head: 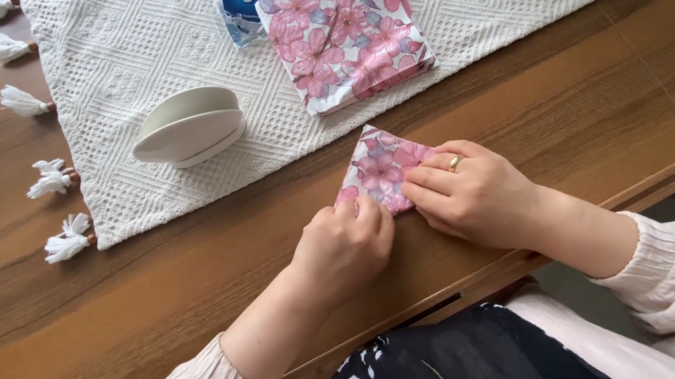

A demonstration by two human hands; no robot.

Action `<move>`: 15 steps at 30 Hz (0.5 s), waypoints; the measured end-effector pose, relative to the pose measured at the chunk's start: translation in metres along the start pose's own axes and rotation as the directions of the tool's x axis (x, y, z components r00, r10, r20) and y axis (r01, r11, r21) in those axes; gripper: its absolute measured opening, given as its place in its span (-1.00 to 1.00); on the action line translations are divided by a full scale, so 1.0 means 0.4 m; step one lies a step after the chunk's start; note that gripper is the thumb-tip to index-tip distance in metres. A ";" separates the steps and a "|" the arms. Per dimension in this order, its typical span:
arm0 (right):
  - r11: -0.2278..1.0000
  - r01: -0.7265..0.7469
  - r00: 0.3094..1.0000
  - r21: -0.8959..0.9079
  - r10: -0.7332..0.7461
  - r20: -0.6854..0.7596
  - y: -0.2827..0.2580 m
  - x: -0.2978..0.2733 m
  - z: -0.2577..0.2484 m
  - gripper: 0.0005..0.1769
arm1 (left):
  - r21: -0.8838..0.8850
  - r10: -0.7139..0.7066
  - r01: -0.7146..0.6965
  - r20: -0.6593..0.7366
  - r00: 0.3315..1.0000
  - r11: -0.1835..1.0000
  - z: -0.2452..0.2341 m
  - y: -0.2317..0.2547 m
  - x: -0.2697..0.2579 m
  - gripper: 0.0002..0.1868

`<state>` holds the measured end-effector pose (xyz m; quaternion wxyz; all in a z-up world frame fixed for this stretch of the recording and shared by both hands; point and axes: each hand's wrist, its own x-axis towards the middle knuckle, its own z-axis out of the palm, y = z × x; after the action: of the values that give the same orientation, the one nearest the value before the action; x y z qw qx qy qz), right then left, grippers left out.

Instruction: Fold paper napkins into decorative triangles and place them into a napkin holder.

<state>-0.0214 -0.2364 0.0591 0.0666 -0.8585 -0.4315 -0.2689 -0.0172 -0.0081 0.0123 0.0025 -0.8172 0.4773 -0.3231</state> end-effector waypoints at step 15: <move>1.000 0.006 1.000 0.002 -0.006 0.007 0.028 0.023 -0.040 -0.84 | -0.108 -0.169 0.164 -0.035 0.985 0.981 -0.063 -0.039 0.065 -0.88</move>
<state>-0.0145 -0.2422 0.0786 0.0652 -0.8581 -0.4346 -0.2657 -0.0098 -0.0124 0.0509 -0.0778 -0.8460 0.4234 -0.3146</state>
